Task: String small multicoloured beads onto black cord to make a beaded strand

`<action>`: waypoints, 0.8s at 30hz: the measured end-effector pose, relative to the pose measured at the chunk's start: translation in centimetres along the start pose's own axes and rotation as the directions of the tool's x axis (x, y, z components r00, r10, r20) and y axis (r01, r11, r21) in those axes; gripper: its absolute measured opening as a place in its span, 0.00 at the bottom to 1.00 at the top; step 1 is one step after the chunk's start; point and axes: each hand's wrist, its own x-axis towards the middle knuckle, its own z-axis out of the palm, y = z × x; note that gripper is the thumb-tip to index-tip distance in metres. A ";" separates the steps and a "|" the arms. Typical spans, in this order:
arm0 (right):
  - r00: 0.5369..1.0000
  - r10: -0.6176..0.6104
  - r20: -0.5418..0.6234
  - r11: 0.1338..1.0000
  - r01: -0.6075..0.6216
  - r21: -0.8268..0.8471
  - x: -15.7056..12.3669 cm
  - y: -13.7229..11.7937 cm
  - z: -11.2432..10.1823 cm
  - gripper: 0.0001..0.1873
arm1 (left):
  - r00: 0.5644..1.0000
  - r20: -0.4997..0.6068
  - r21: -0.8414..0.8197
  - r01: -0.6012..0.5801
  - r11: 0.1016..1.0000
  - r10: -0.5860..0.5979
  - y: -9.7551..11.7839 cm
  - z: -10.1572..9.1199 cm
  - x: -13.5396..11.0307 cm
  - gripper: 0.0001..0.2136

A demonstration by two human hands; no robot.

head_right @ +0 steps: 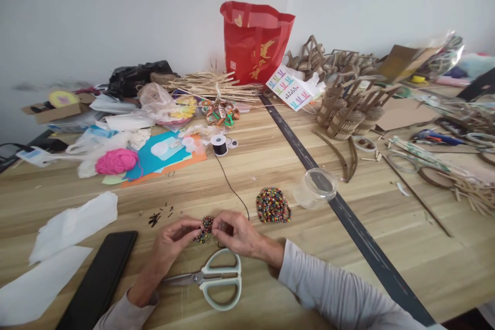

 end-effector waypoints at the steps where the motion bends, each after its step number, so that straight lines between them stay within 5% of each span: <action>1: 1.000 -0.008 0.002 1.000 0.008 -0.004 0.0 0.0 0.0 0.05 | 1.000 0.006 0.000 -0.006 1.000 0.006 0.0 0.0 0.0 0.04; 24: 0.997 -0.073 0.033 0.996 0.075 -0.056 0.1 0.0 0.0 0.03 | 0.998 0.068 -0.016 -0.008 1.000 0.009 0.2 0.0 0.0 0.03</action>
